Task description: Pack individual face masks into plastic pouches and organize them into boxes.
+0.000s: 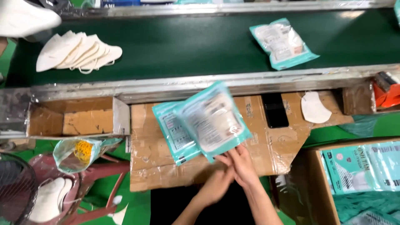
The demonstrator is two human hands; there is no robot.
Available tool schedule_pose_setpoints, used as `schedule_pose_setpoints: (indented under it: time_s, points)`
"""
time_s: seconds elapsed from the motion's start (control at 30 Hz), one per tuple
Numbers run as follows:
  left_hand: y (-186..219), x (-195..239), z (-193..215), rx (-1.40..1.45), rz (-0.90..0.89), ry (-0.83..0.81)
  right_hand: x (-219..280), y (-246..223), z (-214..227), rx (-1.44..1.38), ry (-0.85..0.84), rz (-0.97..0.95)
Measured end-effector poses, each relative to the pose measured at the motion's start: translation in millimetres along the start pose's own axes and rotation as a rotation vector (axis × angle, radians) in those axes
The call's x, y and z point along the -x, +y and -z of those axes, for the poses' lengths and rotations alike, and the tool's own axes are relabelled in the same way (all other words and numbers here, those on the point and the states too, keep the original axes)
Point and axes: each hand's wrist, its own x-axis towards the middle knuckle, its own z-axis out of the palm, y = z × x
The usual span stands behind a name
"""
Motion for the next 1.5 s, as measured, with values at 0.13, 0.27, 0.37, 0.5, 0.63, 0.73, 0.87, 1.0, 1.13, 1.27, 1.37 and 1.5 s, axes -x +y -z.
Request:
schedule_pose_setpoints:
  time_s: [0.13, 0.27, 0.37, 0.5, 0.63, 0.73, 0.87, 1.0, 1.13, 1.27, 1.37, 1.5]
  points:
    - [56.0, 27.9, 12.5, -0.613, -0.792, 0.103, -6.2, -17.9, 27.1, 0.639, 0.014, 0.283]
    - [139.2, 28.2, 38.7, -0.891, -0.893, 0.416, 27.6, -44.8, 17.3, 0.839, -0.039, 0.483]
    - [159.5, 14.8, 47.3, -0.804, -0.838, 0.252, 37.1, -55.4, 3.8, 0.979, -0.080, 0.615]
    - [133.2, 5.1, 37.4, -0.746, -0.868, 0.099, 41.5, -46.6, 2.0, 1.059, -0.110, 0.823]
    - [106.9, 7.9, 35.5, -0.264, -0.736, 0.343, 54.8, -73.9, -40.3, 0.897, 0.094, 1.085]
    - [51.7, 1.0, 42.4, 0.016, -0.212, 0.575, 37.5, -64.8, -5.7, 0.653, 0.218, 0.846]
    - [85.5, 9.1, 39.2, -0.276, -0.520, 0.547, 12.3, -42.5, 27.8, 0.322, 0.178, 0.555]
    - [89.4, 16.5, 38.9, -0.505, -0.715, 0.492, 8.1, -25.2, 48.4, 0.170, 0.148, 0.500]
    - [68.2, 11.1, 34.6, -0.359, -0.652, 0.456, 27.5, -35.0, 15.2, 0.232, 0.069, 0.478]
    - [44.5, 4.3, 43.4, -0.397, -0.590, 0.473, 27.4, -31.4, 13.3, 0.410, 0.022, 0.378]
    - [39.2, 0.2, 45.8, -0.442, -0.668, 0.467, 26.9, -30.1, 12.1, 0.305, 0.024, 0.267]
    - [26.9, -4.8, 46.8, -0.359, -0.683, 0.358, 25.6, -25.7, 11.8, 0.278, -0.116, 0.309]
